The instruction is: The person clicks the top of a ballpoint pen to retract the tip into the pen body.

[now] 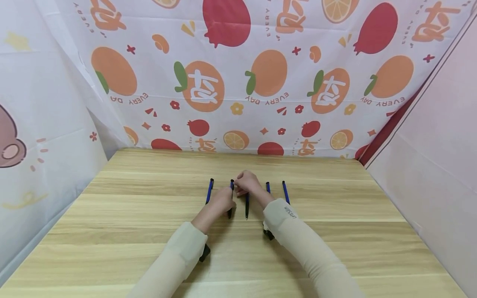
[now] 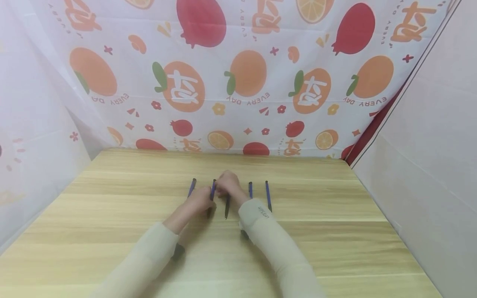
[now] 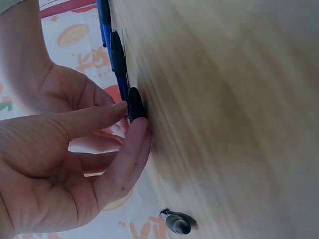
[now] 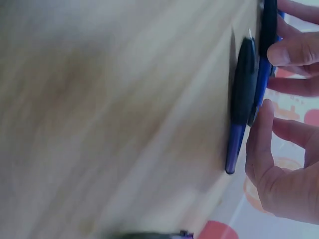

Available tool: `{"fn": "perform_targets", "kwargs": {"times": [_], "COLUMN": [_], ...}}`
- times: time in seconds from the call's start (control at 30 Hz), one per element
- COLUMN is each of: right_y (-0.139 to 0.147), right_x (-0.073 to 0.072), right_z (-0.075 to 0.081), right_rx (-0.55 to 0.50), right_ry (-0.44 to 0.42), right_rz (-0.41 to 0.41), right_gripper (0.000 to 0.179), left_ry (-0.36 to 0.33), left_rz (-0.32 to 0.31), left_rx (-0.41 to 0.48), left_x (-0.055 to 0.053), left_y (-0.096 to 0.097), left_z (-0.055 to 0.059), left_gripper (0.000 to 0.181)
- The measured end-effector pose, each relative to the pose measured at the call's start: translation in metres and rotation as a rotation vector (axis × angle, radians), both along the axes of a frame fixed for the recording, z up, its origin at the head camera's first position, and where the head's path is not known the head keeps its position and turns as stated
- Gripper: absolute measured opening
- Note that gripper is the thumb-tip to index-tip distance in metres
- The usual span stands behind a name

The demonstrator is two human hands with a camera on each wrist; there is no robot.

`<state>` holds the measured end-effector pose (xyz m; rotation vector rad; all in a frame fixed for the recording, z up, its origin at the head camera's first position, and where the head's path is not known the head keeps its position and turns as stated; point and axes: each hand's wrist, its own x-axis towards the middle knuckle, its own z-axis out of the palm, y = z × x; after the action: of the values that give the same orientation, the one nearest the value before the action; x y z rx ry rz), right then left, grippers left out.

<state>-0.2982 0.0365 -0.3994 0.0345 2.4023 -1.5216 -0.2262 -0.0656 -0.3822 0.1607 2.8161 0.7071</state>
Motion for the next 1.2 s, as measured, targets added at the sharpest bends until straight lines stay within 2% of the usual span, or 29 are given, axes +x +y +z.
{"fn": "perform_targets", "kwargs": {"times": [0.17,0.23,0.37,0.5,0.6,0.73,0.8,1.0,1.2], "right_y": [0.012,0.015,0.022,0.029,0.035,0.042,0.044,0.05,0.05], "right_x": [-0.002,-0.003,-0.002,-0.001,0.0,0.0,0.0,-0.001,0.0], "right_z": [0.007,0.01,0.017,0.023,0.024,0.021,0.019,0.014,0.008], "right_rx": [-0.008,-0.004,0.011,0.007,-0.006,-0.008,-0.009,-0.009,-0.009], "right_ry": [-0.003,0.003,0.022,0.023,0.019,0.015,0.015,0.013,0.002], "right_rz": [0.007,0.017,0.026,0.015,0.002,-0.013,-0.022,-0.035,-0.037], "right_gripper": [0.018,0.016,0.015,0.017,0.017,0.014,0.013,0.013,0.015], "left_ry": [0.036,0.063,0.087,0.104,0.148,0.148,0.135,0.111,0.109], "left_rz": [0.009,0.01,0.002,-0.031,-0.069,-0.094,-0.087,-0.066,-0.043], "left_rx": [-0.036,-0.048,-0.012,0.015,-0.012,-0.025,-0.034,-0.121,-0.166], "left_x": [-0.002,-0.003,-0.007,-0.007,-0.005,-0.003,-0.003,-0.007,-0.006], "left_y": [0.003,0.006,0.014,0.025,0.033,0.041,0.044,0.053,0.058], "left_z": [0.002,0.003,0.005,0.007,0.007,0.005,0.003,-0.004,-0.008], "left_gripper": [0.014,0.022,0.037,0.028,0.017,0.012,0.013,0.036,0.042]}}
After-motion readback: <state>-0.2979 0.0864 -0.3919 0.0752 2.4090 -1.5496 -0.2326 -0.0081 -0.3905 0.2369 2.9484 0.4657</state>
